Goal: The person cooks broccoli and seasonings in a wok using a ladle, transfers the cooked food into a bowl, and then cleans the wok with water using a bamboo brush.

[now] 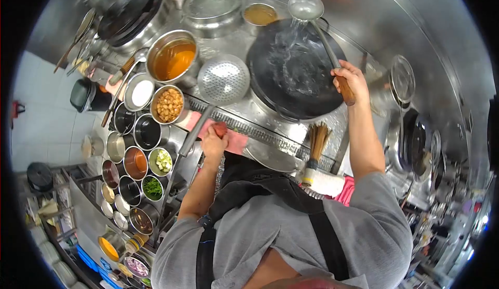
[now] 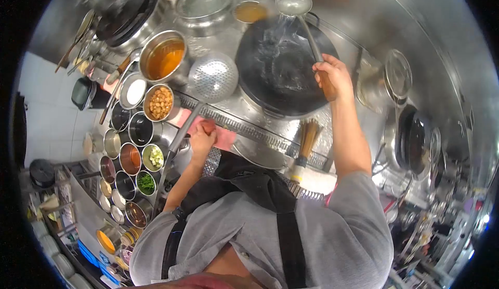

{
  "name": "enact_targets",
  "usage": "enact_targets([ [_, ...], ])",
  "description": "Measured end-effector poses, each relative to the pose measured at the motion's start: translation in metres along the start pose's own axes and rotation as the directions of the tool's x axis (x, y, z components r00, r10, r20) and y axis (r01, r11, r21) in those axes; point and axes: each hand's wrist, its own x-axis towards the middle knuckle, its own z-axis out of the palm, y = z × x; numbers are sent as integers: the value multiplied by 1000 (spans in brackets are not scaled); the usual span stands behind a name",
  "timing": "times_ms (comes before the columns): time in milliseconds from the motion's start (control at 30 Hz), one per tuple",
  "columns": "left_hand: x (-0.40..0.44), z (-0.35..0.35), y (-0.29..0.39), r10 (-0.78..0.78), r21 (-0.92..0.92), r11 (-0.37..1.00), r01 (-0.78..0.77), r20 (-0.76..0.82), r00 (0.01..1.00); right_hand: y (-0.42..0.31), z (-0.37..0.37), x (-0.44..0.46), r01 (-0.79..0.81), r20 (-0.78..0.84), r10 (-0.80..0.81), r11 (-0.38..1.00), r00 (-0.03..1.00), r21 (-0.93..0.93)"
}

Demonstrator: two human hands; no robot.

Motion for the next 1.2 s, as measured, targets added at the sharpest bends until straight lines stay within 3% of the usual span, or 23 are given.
enact_targets([
  [67,-9,-8,7,-27,-17,999,28,33,999,8,-41,-22,-10,-58,5,996,998,-84],
  [133,-18,-20,21,-69,-34,997,70,55,996,25,-85,-34,19,-16,-30,891,999,-454],
  [200,-28,-31,37,-77,-16,997,77,-62,995,36,-116,-57,17,-22,-36,821,999,-570],
  [233,-31,-33,45,-1,-104,995,-12,-122,993,42,-125,-74,95,11,-161,524,987,-846],
  [267,-32,-33,57,8,-99,995,-20,-121,993,48,-133,-90,128,91,-256,135,963,-982],
  [333,-37,-35,99,327,-251,885,-393,-266,907,69,-142,-116,69,43,-232,105,972,-992],
  [400,-55,-29,153,416,-405,781,-475,-230,880,90,-147,-135,24,22,-108,13,994,-1000],
  [467,-77,-58,211,556,-683,648,-337,122,822,107,-133,-153,125,105,-115,180,988,-976],
  [533,-93,-29,242,529,-851,414,322,513,675,88,-84,-169,83,61,-61,491,996,-867],
  [567,-98,-37,254,533,-850,423,315,514,672,108,-76,-161,142,90,-117,590,989,-795],
  [600,-103,-55,267,516,-690,207,694,680,522,128,-69,-153,203,111,-176,677,978,-707],
  [633,-104,-65,273,546,-368,-24,930,774,320,118,-51,-162,66,34,-56,836,998,-545],
  [667,-100,-64,271,541,-371,-6,928,780,315,110,-38,-177,-79,-13,79,937,997,-341],
  [700,-96,-60,265,467,-459,-52,887,774,428,123,-40,-185,164,6,-175,912,985,-377],
  [733,-92,-59,259,387,-544,-91,834,753,533,141,-46,-195,158,-5,-171,919,985,-362],
  [767,-84,-62,253,325,-633,-63,772,718,615,161,-55,-207,208,-42,-270,824,962,-526],
  [800,-72,-75,250,157,-706,88,703,706,690,178,-62,-218,236,-60,-372,697,927,-678],
  [867,-48,-93,237,151,-727,270,632,680,718,205,-64,-247,-87,-107,-16,469,994,-879],
  [1000,-36,-118,222,164,-651,404,643,743,649,274,-49,-260,-182,-208,-8,446,978,-876],
  [1067,-21,-134,217,187,-619,419,665,775,603,287,-50,-252,-278,-361,10,658,933,-700],
  [1100,-8,-143,207,212,-534,486,692,840,499,276,-58,-247,-330,-370,139,786,919,-523],
  [1133,7,-152,197,229,-446,552,705,894,386,297,-75,-244,-437,-435,243,789,867,-431],
  [1200,42,-189,192,146,-366,751,549,904,402,283,-110,-236,-446,-393,449,889,802,105],
])
